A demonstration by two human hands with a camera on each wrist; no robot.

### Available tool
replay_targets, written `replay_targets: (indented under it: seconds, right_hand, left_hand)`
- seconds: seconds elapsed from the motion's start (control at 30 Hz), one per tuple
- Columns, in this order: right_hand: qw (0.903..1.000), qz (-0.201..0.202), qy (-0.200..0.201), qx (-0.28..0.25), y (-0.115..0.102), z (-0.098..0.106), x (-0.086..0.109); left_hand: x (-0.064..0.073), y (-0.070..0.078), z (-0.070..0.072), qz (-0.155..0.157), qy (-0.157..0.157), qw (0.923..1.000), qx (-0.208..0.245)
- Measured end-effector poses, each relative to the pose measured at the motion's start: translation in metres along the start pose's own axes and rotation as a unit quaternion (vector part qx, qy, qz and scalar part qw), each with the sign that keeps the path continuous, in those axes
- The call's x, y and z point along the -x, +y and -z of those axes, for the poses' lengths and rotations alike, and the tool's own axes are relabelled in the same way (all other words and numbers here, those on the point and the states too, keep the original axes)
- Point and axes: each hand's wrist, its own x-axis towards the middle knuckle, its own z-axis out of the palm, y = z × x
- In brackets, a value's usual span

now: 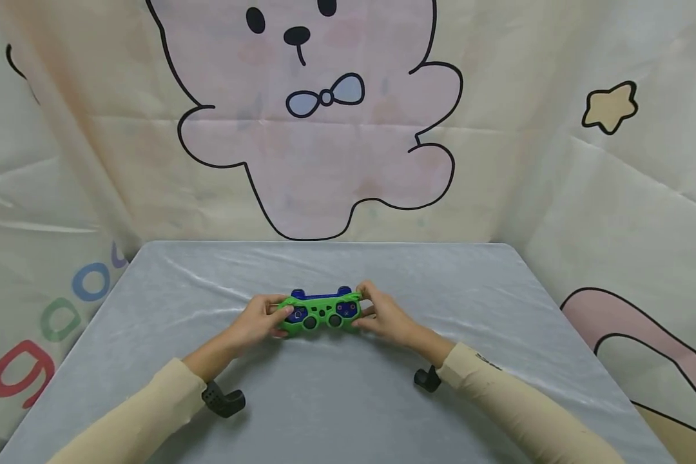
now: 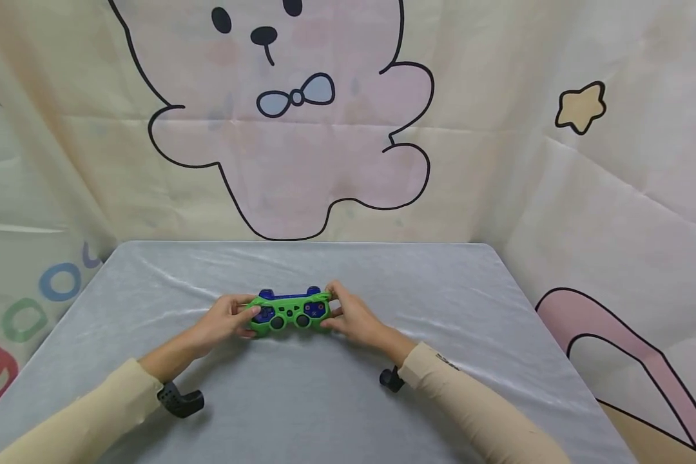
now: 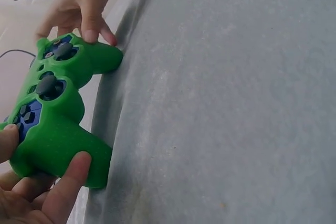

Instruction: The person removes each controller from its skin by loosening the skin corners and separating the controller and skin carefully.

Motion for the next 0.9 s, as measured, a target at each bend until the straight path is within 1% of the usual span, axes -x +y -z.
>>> replay_targets:
  seconds: [0.13, 0.27, 0.33, 0.4, 0.53, 0.63, 0.77, 0.87, 0.9]
  right_hand:
    - [0.9997, 0.009, 0.018, 0.015, 0.0019, -0.0033, 0.0008]
    - [0.9995, 0.012, 0.028, -0.007, 0.0010, -0.0064, 0.0022]
    - [0.9990, 0.004, 0.040, -0.020, -0.0002, -0.0076, 0.0030]
    - [0.9982, -0.004, 0.055, -0.022, -0.0014, -0.0085, 0.0037]
    - [0.9962, -0.033, 0.077, -0.024, -0.0026, -0.0094, 0.0038]
    - [0.9945, -0.052, 0.080, -0.043, -0.0016, -0.0094, 0.0018]
    - [0.9937, -0.055, 0.080, -0.056, -0.0010, -0.0095, -0.0007]
    - [0.9934, -0.060, 0.085, -0.048, -0.0030, -0.0094, -0.0024]
    - [0.9935, -0.064, 0.084, -0.043, -0.0041, -0.0093, -0.0034]
  left_hand:
    - [0.0005, 0.0009, -0.0021, 0.002, 0.009, 0.9999, 0.006]
    - [0.0028, 0.0026, -0.0029, 0.015, 0.022, 0.9996, -0.005]
    - [0.0030, 0.0036, -0.0034, 0.021, 0.027, 0.9994, -0.010]
    - [0.0024, 0.0042, -0.0038, 0.023, 0.030, 0.9992, -0.010]
    - [-0.0001, 0.0034, -0.0042, 0.026, 0.032, 0.9991, -0.005]
    - [-0.0022, 0.0009, -0.0038, 0.030, 0.037, 0.9989, -0.003]
    - [-0.0052, -0.0011, -0.0023, 0.034, 0.045, 0.9983, -0.011]
    - [-0.0067, -0.0015, -0.0010, 0.032, 0.046, 0.9983, -0.016]
    - [-0.0068, -0.0017, -0.0004, 0.029, 0.040, 0.9986, -0.019]
